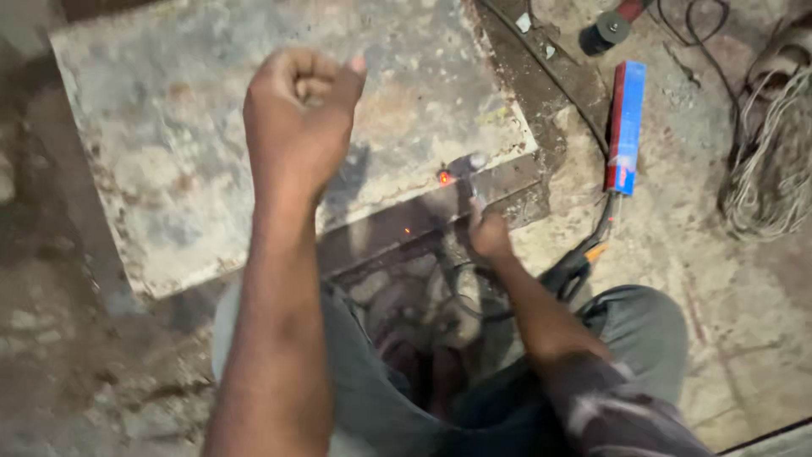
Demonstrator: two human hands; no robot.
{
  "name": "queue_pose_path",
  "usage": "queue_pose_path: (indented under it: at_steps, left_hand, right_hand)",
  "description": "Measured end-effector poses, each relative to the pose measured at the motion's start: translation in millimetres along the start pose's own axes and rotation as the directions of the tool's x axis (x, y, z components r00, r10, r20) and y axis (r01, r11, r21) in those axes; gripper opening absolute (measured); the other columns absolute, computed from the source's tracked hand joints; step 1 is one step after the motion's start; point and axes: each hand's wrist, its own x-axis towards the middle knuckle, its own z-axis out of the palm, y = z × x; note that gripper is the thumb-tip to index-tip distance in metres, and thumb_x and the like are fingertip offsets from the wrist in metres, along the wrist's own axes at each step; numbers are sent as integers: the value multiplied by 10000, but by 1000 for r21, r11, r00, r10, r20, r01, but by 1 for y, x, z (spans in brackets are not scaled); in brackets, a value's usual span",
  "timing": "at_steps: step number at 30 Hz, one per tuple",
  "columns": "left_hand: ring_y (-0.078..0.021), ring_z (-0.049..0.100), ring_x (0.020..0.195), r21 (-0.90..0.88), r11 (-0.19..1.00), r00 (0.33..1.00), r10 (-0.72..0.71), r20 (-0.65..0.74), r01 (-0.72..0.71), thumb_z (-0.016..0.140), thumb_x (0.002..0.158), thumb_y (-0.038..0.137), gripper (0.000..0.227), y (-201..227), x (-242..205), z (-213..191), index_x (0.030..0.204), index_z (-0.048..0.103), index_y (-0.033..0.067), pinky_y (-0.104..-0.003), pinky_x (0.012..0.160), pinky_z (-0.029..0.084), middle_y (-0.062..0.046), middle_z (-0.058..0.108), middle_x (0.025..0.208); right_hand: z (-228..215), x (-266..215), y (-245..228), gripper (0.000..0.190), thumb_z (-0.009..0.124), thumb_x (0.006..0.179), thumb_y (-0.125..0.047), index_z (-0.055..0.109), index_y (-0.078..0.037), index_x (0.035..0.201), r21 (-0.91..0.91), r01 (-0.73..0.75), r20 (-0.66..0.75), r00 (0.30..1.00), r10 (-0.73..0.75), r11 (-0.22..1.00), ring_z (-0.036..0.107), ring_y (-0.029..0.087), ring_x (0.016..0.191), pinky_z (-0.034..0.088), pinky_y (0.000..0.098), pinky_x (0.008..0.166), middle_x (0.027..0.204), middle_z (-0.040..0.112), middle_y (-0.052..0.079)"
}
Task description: The person sits on the floor and uses a welding torch to join a metal plate to a metal frame. They repeatedly strike an arc, move the torch along the seam, and pause to inspect the weld.
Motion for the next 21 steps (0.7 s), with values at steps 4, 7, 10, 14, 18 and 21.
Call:
queue_pose_path:
  at_steps: [4, 7, 10, 14, 18, 21]
  left_hand:
    - [-57, 640, 717, -70, 997, 1000, -18, 1, 18, 809, 955, 235, 232, -5, 0, -4, 929, 675, 48, -255, 661, 518, -13, 733, 823]
    - [-55, 673, 762, -78, 995, 998, 62, -13, -62, 819, 972, 212, 229, -6, -5, -10, 946, 676, 35, -248, 701, 546, -25, 742, 857]
    - [-53, 638, 699, -95, 994, 998, -45, 42, 49, 806, 966, 228, 237, -2, -3, -5, 944, 663, 41, -241, 648, 507, -22, 732, 814]
    - [-70, 634, 675, -94, 993, 998, -68, 11, 68, 806, 945, 238, 260, -8, 0, 4, 972, 648, 34, -254, 634, 507, -26, 728, 796]
    - [-168, 722, 714, 98, 995, 1000, -27, -12, 28, 824, 908, 340, 354, -26, -5, 23, 953, 650, 35, -312, 675, 570, -76, 742, 792]
    - [-266, 763, 793, 237, 959, 962, -200, 187, 154, 770, 909, 508, 525, -38, -19, 37, 1013, 690, -1, -367, 764, 598, -175, 776, 866]
  right_hand:
    - [-50, 26, -25, 485, 462, 1117, -342, 621, 59, 896, 298, -26, -124, 990, 66, 954, 631, 479, 840, 478, 537, 767, 849, 617, 330]
    - [-116, 67, -60, 467, 341, 1229, -324, 581, 6, 1004, -50, 338, -503, 804, -316, 940, 565, 371, 884, 442, 500, 805, 960, 581, 197]
    - [-138, 88, -63, 472, 551, 1098, -535, 418, -82, 1111, 743, 543, -564, 823, -71, 391, 490, 195, 635, 401, 367, 516, 913, 493, 88]
    - [-35, 46, -47, 501, 496, 1094, -501, 540, -1, 1087, 404, 462, -558, 808, -188, 789, 564, 342, 726, 459, 444, 641, 910, 563, 204]
    - [29, -21, -17, 452, 488, 1091, -362, 669, 51, 1065, -23, 244, -208, 947, -243, 970, 654, 508, 827, 520, 544, 731, 907, 658, 323]
    - [8, -35, -24, 375, 535, 1069, -335, 678, 9, 1022, 239, -39, 12, 999, 37, 970, 681, 462, 783, 511, 520, 671, 828, 678, 273]
